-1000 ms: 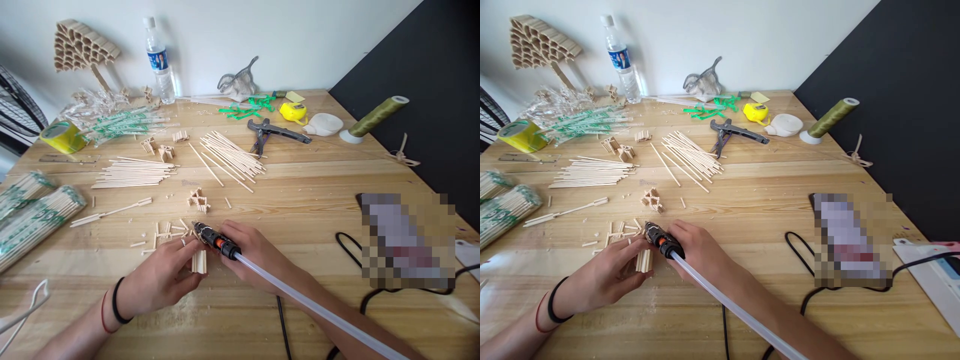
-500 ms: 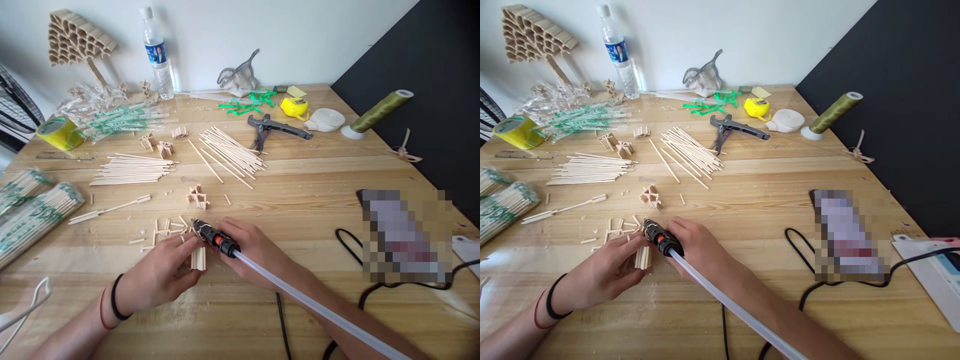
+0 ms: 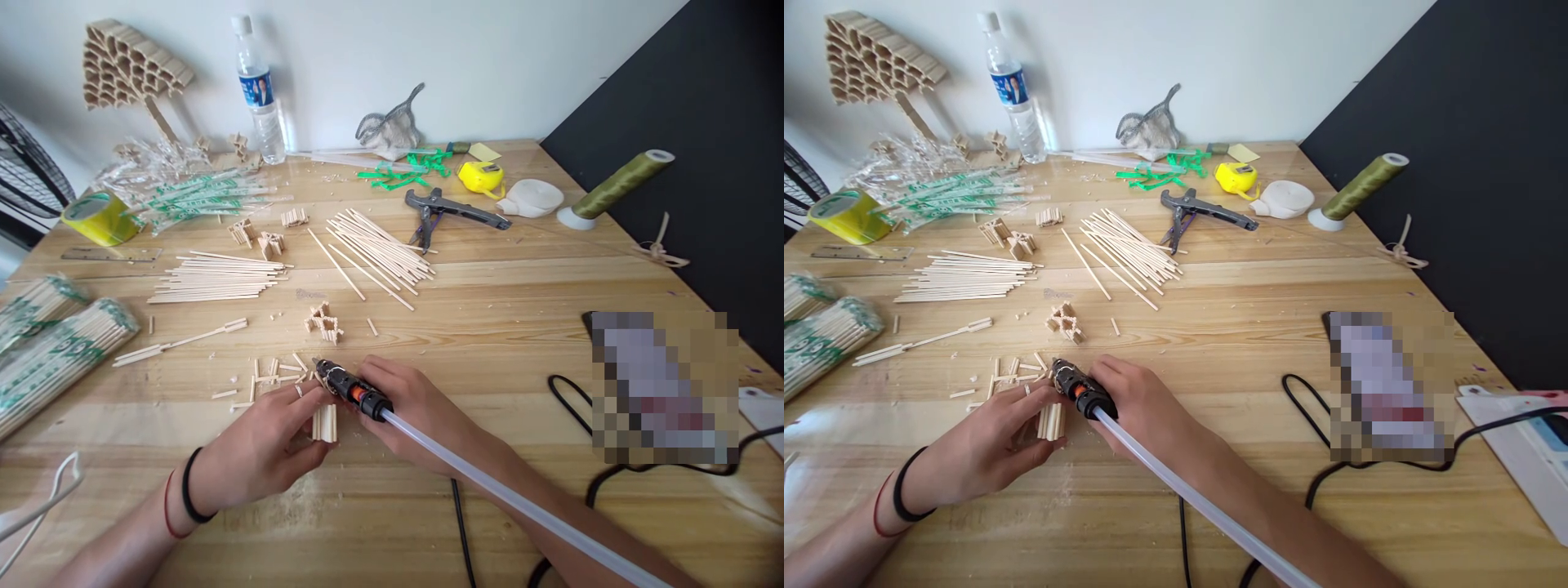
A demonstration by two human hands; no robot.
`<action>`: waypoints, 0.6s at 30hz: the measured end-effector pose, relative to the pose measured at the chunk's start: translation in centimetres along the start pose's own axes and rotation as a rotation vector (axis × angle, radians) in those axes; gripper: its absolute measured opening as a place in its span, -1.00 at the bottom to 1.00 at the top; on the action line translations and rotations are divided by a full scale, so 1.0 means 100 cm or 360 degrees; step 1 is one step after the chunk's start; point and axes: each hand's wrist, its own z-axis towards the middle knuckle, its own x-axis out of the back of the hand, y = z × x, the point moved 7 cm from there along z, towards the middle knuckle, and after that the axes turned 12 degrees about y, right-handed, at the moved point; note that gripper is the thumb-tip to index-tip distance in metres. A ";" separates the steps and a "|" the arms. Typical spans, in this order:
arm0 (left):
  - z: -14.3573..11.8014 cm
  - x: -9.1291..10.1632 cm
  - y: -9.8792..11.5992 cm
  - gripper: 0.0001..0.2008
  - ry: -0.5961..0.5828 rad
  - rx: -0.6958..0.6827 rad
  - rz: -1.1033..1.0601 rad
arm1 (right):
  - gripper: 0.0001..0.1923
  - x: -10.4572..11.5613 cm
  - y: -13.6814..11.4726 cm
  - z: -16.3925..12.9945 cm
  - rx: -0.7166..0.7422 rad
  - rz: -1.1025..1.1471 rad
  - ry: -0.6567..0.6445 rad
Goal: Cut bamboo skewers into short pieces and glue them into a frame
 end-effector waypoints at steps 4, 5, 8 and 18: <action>0.000 0.001 0.001 -0.57 0.0015 -0.0009 0.0007 | -0.73 0.001 0.000 0.001 0.0004 0.0030 0.0014; 0.000 0.002 0.001 -0.57 0.0023 -0.0011 0.0005 | -0.72 0.001 0.000 0.001 0.0004 0.0034 0.0016; 0.000 0.002 0.000 -0.56 0.0038 -0.0013 -0.0006 | -0.71 0.000 0.001 0.000 -0.0004 0.0027 0.0014; 0.000 0.001 -0.001 -0.54 0.0033 -0.0011 -0.0006 | -0.73 -0.001 0.001 -0.001 0.0003 0.0011 0.0013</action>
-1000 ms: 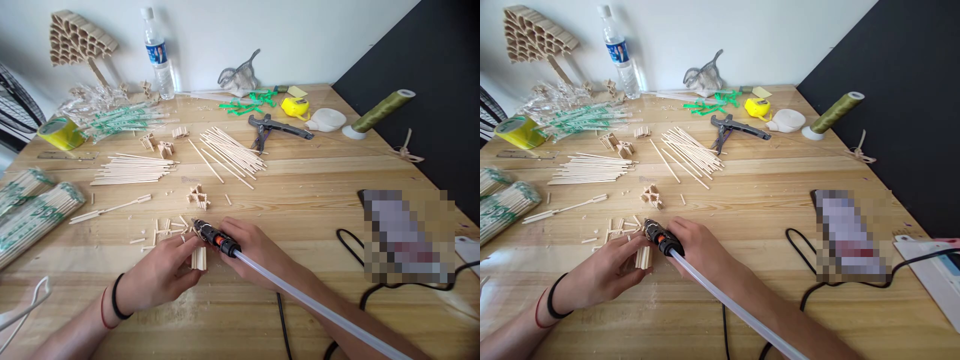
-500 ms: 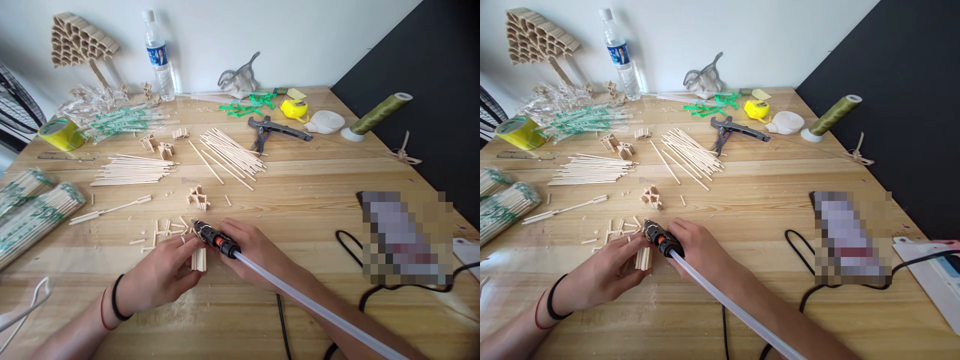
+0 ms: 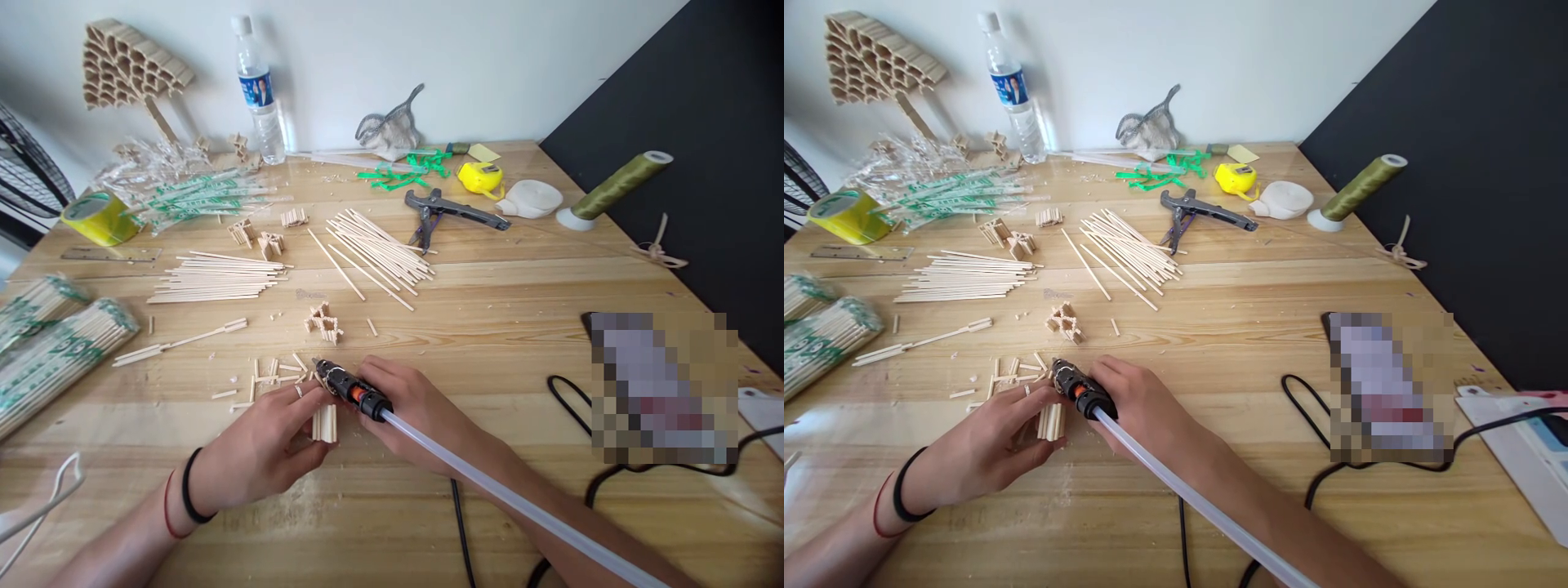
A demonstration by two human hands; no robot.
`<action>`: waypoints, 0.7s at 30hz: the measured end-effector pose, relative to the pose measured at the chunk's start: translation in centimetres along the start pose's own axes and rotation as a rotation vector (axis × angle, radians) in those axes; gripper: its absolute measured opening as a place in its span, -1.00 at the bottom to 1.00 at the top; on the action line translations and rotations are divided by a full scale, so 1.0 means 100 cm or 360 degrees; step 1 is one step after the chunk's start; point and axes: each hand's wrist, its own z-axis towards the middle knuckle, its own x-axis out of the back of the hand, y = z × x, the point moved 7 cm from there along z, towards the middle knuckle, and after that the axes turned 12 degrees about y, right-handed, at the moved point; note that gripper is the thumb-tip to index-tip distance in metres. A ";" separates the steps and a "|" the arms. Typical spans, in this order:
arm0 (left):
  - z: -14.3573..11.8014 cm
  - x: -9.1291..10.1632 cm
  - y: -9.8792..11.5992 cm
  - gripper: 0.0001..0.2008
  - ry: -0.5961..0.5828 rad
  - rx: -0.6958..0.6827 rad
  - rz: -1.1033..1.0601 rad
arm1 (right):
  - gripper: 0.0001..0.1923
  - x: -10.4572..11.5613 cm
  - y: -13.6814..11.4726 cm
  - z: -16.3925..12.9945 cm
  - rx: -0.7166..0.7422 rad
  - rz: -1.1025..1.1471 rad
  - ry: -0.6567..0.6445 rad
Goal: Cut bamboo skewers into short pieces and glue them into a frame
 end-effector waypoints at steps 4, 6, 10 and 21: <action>-0.001 0.000 0.000 -0.55 -0.0015 0.0010 -0.0007 | -0.75 0.000 0.000 0.000 0.0006 -0.0017 -0.0009; -0.001 0.000 0.000 -0.55 -0.0033 0.0015 -0.0007 | -0.74 0.000 -0.001 0.000 0.0005 -0.0019 -0.0013; -0.002 -0.001 0.000 -0.57 -0.0062 0.0029 -0.0023 | -0.71 -0.001 -0.001 0.001 0.0011 -0.0026 -0.0026; -0.001 0.000 0.001 -0.58 -0.0053 -0.0007 -0.0002 | -0.78 -0.001 0.001 -0.001 -0.0028 -0.0054 -0.0050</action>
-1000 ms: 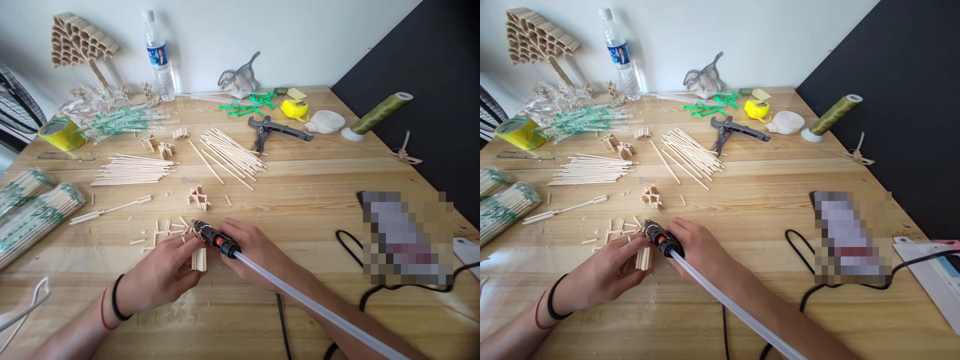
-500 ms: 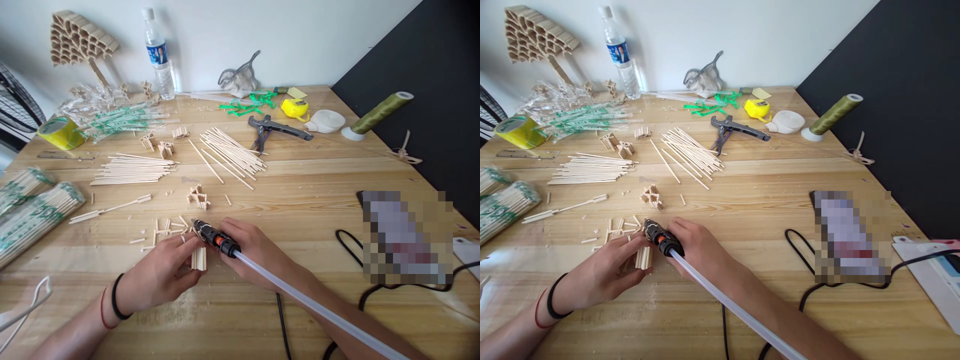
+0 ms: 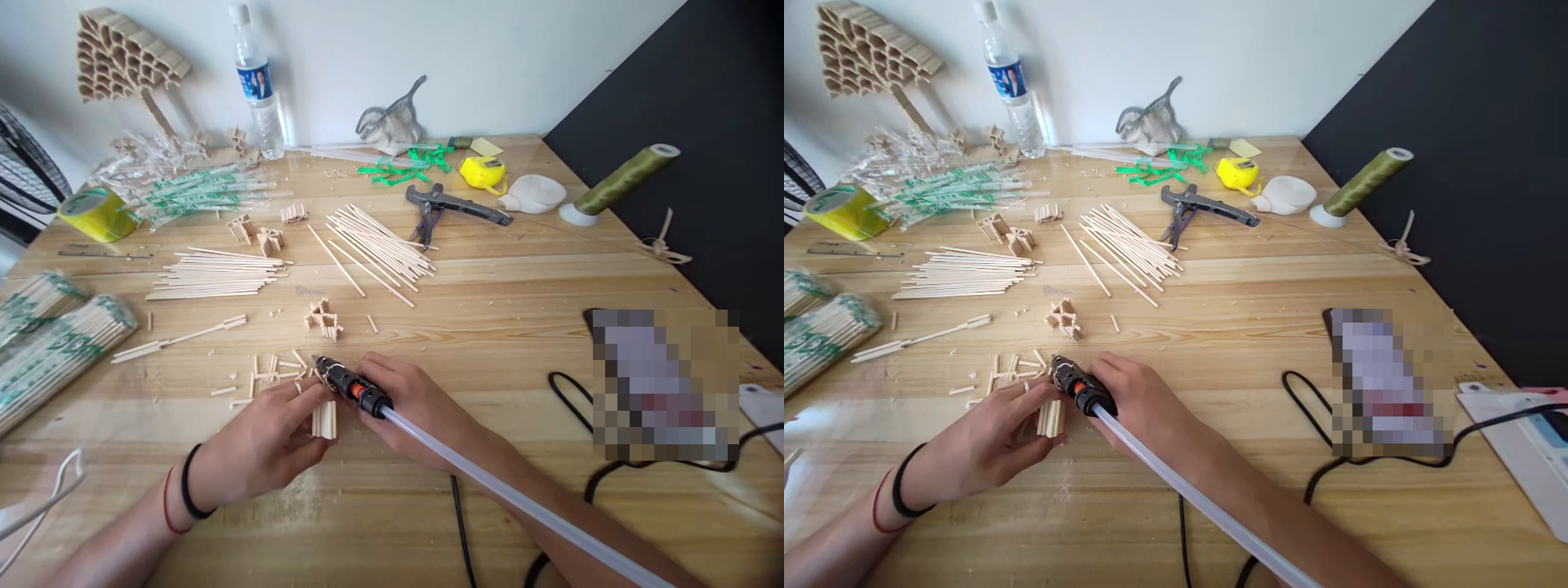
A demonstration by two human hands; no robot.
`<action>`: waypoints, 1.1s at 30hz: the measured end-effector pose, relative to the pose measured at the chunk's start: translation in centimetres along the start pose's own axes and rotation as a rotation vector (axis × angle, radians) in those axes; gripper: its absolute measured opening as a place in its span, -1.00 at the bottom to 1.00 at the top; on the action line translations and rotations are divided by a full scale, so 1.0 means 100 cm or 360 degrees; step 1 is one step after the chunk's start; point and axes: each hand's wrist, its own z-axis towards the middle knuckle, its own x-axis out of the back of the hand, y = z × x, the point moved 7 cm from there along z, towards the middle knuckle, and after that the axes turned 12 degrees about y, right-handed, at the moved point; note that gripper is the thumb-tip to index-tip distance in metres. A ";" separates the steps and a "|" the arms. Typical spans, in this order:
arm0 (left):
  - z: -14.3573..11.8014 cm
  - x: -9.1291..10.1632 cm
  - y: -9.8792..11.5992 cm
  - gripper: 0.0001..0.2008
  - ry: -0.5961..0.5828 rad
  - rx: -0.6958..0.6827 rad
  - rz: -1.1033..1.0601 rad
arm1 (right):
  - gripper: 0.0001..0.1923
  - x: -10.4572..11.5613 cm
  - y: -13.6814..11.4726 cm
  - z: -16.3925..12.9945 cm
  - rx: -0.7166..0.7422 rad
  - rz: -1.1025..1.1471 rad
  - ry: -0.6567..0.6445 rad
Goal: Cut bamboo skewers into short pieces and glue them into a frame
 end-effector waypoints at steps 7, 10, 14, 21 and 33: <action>0.000 -0.001 0.000 -0.62 0.0018 -0.0029 -0.0006 | -0.76 0.001 0.000 0.001 -0.0004 0.0013 0.0003; 0.001 -0.001 0.001 -0.61 0.0019 -0.0030 -0.0012 | -0.74 0.000 0.001 0.001 -0.0014 0.0008 -0.0004; 0.001 0.000 0.001 -0.59 0.0033 -0.0037 0.0004 | -0.73 -0.001 0.003 0.000 -0.0022 0.0022 -0.0002; 0.001 0.000 0.001 -0.60 0.0036 -0.0053 0.0016 | -0.74 0.000 0.002 0.000 0.0003 0.0076 0.0022; 0.000 -0.001 0.001 -0.57 0.0037 -0.0063 0.0045 | -0.74 0.001 -0.002 0.001 0.0059 0.0049 0.0052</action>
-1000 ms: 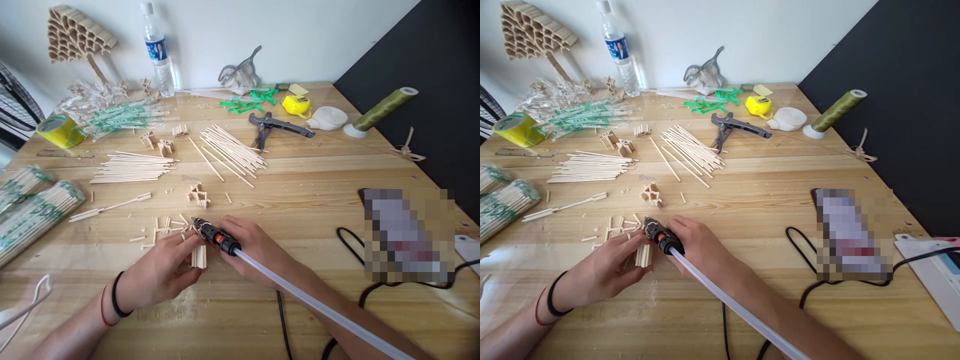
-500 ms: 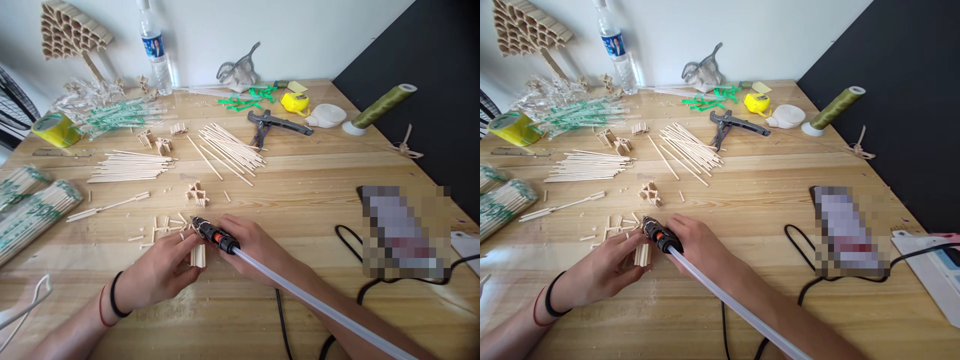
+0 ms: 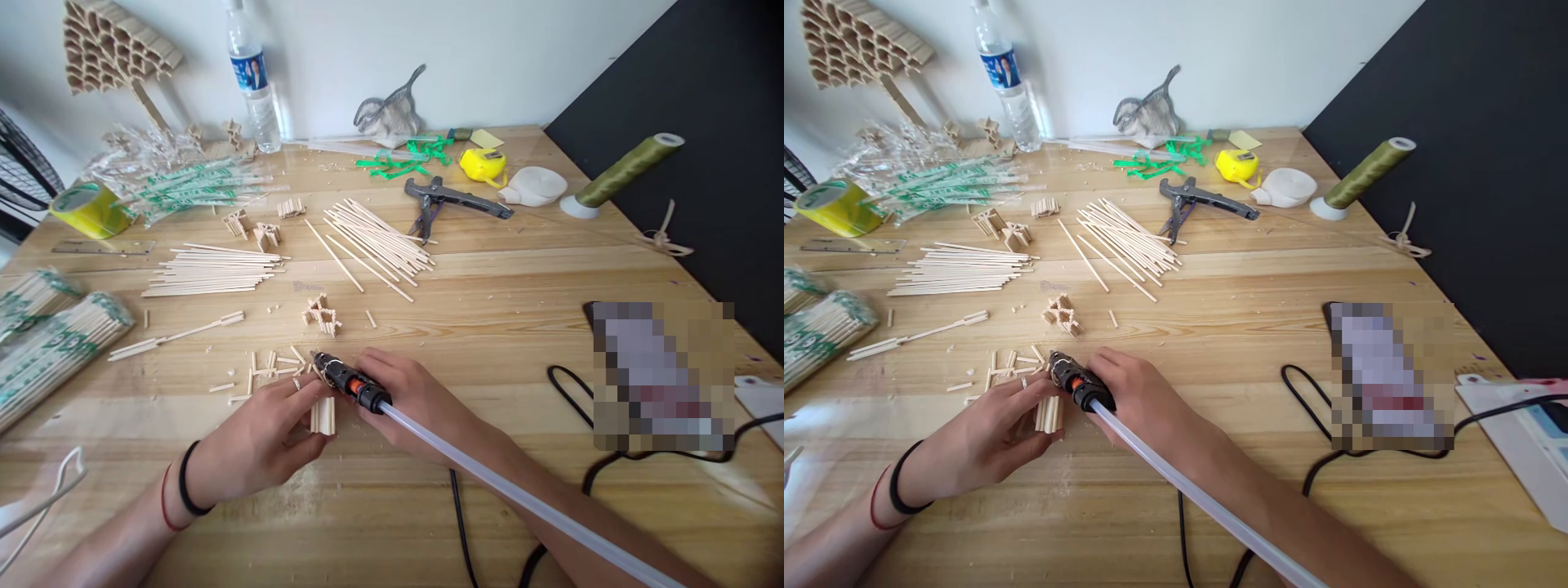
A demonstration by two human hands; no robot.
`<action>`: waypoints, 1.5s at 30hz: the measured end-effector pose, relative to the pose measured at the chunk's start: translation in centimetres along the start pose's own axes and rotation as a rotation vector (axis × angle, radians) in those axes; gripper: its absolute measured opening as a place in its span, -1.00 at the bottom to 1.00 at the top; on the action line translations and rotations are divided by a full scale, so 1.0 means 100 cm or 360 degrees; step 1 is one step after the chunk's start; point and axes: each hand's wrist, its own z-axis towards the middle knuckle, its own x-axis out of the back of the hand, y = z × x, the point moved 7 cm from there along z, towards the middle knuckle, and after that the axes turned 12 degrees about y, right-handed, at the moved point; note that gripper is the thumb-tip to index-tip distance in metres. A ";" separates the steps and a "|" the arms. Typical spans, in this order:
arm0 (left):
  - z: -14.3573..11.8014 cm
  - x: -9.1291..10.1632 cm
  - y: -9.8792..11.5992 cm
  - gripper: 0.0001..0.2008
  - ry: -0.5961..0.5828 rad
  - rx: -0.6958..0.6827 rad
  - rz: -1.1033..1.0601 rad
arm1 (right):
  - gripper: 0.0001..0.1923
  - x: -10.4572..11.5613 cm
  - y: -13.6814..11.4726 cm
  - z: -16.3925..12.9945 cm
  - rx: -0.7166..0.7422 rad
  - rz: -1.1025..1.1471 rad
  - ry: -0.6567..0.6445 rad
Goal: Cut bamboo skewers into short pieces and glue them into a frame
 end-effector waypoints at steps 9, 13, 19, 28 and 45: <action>0.001 0.003 0.001 -0.60 -0.0009 0.0003 -0.0033 | -0.76 -0.001 0.004 -0.002 -0.0043 -0.0051 -0.0026; 0.003 0.005 0.006 -0.64 -0.0080 -0.0010 -0.0096 | -0.77 -0.001 0.003 -0.001 -0.0019 -0.0045 -0.0011; 0.002 0.005 0.006 -0.62 -0.0086 -0.0032 -0.0100 | -0.79 -0.001 0.003 -0.001 0.0010 -0.0045 0.0006; 0.003 0.002 0.004 -0.64 -0.0072 -0.0034 -0.0038 | -0.72 0.002 -0.002 0.000 0.0009 0.0058 0.0019; 0.002 0.002 0.002 -0.63 -0.0064 0.0013 -0.0070 | -0.71 0.001 0.001 0.000 -0.0016 0.0031 0.0004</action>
